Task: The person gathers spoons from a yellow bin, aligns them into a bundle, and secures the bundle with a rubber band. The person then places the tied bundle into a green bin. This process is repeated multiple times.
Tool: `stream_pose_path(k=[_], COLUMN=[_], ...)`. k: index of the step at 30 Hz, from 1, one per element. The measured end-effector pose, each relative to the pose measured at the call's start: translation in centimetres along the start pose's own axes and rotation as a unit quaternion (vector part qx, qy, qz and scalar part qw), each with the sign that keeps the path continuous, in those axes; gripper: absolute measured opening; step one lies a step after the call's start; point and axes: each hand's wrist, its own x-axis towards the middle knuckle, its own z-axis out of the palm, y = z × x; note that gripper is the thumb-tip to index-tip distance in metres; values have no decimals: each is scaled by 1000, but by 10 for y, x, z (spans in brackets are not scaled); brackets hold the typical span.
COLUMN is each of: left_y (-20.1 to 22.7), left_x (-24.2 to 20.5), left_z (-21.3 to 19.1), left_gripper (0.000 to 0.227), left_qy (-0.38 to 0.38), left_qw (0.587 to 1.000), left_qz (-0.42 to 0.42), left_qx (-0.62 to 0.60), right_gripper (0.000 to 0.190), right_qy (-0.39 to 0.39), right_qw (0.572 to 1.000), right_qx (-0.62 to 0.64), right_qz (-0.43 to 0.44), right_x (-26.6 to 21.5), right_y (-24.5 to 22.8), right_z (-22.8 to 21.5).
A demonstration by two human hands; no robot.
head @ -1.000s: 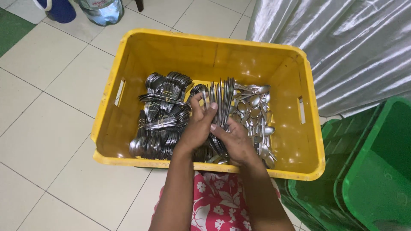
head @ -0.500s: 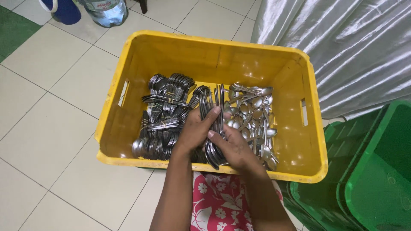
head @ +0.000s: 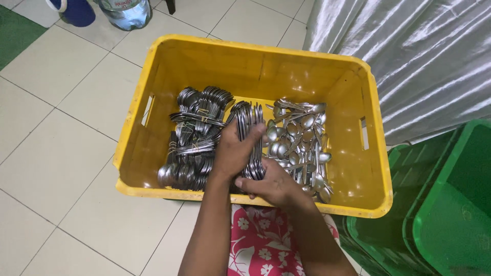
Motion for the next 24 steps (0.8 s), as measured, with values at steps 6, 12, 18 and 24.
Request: stream_pose_path(k=[6,12,18,24], left_y=[12,28,45,11], left_x=[-21,-73,-95,-129], left_z=[4,38,65,87], left_gripper=[53,37,37,30], left_qy=[-193,-211,-271,-419], left_qw=[977,962,930,873], left_qz=[-91,-152,-246,-206], left_qx=[14,86,2,142], right_gripper=[29,77,55,76], right_qy=[35,12,-13,87], right_qw=[997,992,996,988], right_qx=[-17,77,-39,84], right_qz=[-64,-96,84,-91], right_x=[-21,-94,-179,-225], right_y=[-24,-26,-56,-30], right_z=[7,12,-18,-34])
